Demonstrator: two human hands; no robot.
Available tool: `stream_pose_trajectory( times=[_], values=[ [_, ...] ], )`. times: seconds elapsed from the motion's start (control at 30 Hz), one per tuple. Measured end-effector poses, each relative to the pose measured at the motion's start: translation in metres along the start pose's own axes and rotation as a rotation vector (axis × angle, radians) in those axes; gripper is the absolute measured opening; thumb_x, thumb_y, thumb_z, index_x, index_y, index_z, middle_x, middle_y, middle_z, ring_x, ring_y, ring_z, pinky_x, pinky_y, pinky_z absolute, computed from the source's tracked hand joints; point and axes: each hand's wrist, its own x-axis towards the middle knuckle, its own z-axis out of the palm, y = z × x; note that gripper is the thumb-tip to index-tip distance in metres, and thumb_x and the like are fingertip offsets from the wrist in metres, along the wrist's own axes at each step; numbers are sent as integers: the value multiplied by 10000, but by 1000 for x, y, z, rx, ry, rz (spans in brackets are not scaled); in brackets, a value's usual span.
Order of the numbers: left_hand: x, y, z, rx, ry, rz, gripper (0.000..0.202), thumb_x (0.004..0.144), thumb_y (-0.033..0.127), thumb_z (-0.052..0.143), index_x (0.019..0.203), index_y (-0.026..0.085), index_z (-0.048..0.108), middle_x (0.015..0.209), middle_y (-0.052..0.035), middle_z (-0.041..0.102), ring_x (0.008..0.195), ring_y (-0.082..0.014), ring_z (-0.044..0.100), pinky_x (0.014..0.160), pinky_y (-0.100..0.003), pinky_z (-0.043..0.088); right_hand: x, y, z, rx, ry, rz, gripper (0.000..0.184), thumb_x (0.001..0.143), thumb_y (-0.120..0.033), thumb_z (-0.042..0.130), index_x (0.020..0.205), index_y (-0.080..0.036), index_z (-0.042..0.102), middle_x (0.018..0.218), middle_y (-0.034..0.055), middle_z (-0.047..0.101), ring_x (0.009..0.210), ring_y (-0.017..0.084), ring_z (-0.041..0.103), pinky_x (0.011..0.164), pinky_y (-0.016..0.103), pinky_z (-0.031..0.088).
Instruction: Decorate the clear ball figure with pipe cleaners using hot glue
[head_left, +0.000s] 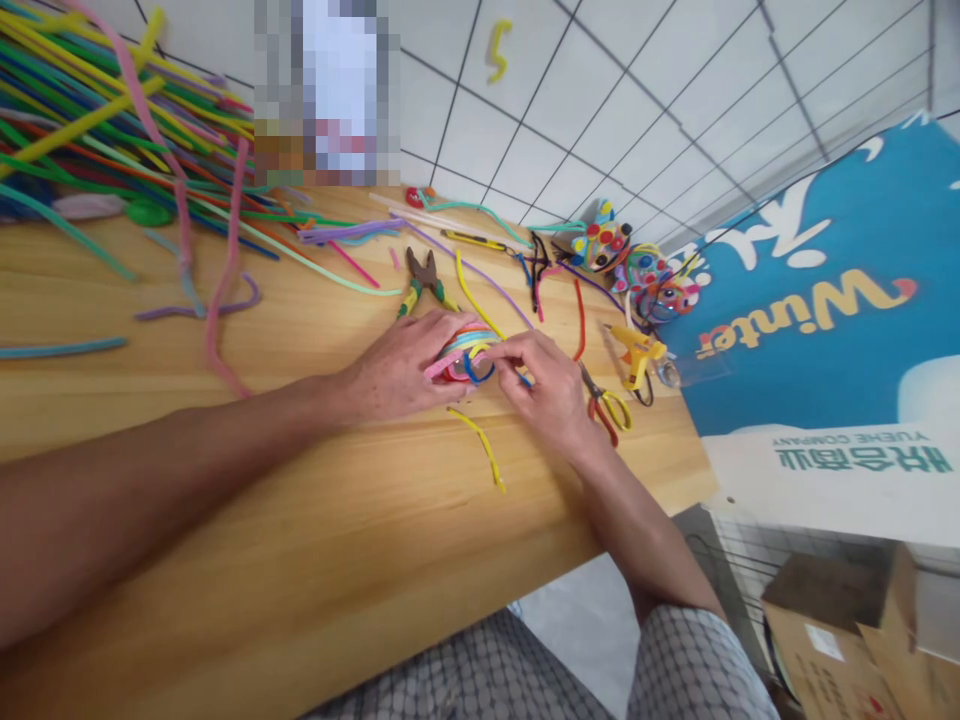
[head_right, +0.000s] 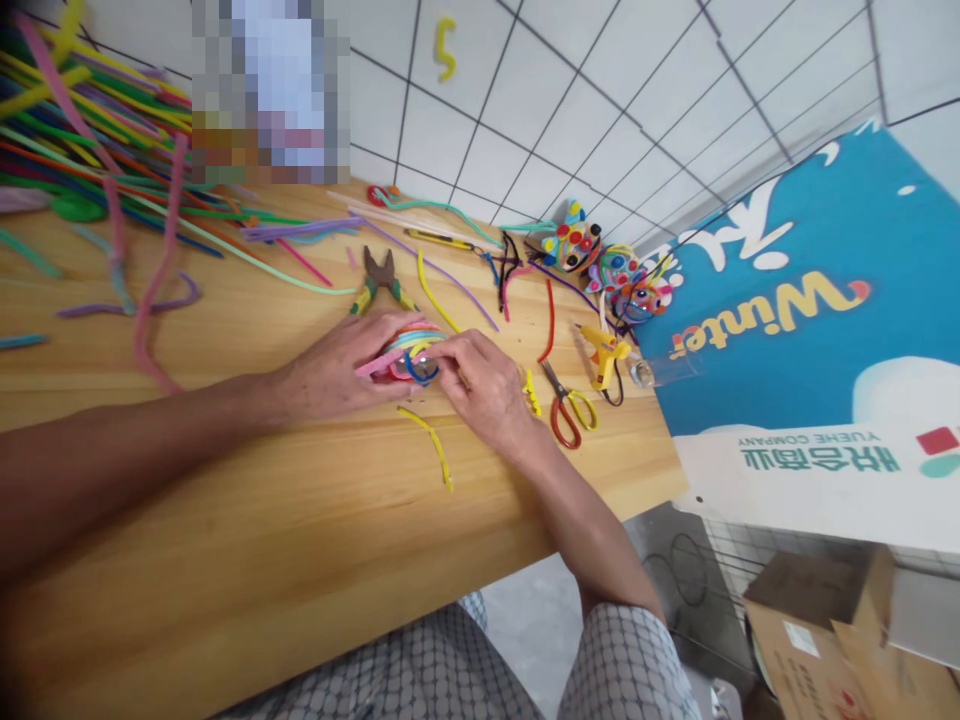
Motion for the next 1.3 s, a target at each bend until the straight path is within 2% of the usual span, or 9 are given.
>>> stream_pose_trajectory(
  times=[0.27,0.47,0.57,0.67,0.77,0.87,1.0,1.1,1.3],
  values=[
    [0,1,-1,1,11,24,648,993,360,744,1568,183,504,1555,-171,701,1436,-335,677,1232,-520,544,-1,3,1,-13,-40,-4,273,1082,-126,575,1118,-288,792,1024,44,831,978,221,770,889,384,627],
    [-1,0,1,-1,9,5,724,963,379,783,1597,205,481,1583,-168,682,1467,-355,655,1241,-555,528,-4,8,5,-43,28,-81,305,1072,-79,591,1179,-284,792,1031,42,831,987,215,778,885,379,645],
    [-1,1,0,-15,2,-3,762,965,483,800,1594,181,494,1571,-186,687,1452,-374,655,1240,-567,521,-5,10,9,-64,84,-157,297,1072,-55,596,1184,-265,774,1014,47,823,971,203,777,849,352,638],
    [1,4,-3,-61,-17,-2,650,1071,536,662,1582,158,524,1578,-196,688,1438,-361,660,1237,-551,517,-5,11,12,-71,111,-173,297,1068,-50,609,1191,-269,769,1017,53,826,971,207,778,840,356,635],
    [2,8,-6,-77,-11,-20,533,1148,456,506,1577,141,545,1569,-194,700,1438,-333,657,1230,-532,513,-5,9,13,-60,116,-149,274,1072,-68,615,1172,-267,773,1020,57,836,963,212,781,837,365,634],
    [2,11,-6,-74,4,-36,520,1150,414,490,1568,116,565,1533,-201,718,1417,-332,663,1218,-533,515,-5,6,10,17,112,-30,201,1076,-129,642,1111,-264,787,1007,46,840,922,199,777,825,358,624],
    [3,11,-4,-80,16,-50,526,1147,465,496,1536,125,595,1467,-183,750,1355,-336,689,1190,-522,532,-8,5,6,263,123,279,84,1053,-252,709,1044,-256,792,974,15,818,837,164,724,791,330,591],
    [4,9,-4,-97,10,-56,527,1127,510,512,1517,171,617,1448,-158,757,1342,-346,699,1185,-528,542,-8,7,8,494,125,478,87,1017,-332,759,1005,-249,780,902,-9,769,790,148,673,755,311,555],
    [4,6,-6,-117,-14,-69,526,1109,509,537,1530,205,624,1457,-142,747,1369,-348,685,1220,-547,537,-4,11,18,689,103,591,228,919,-442,864,938,-240,761,823,-24,718,742,141,616,705,296,518]
  ],
)
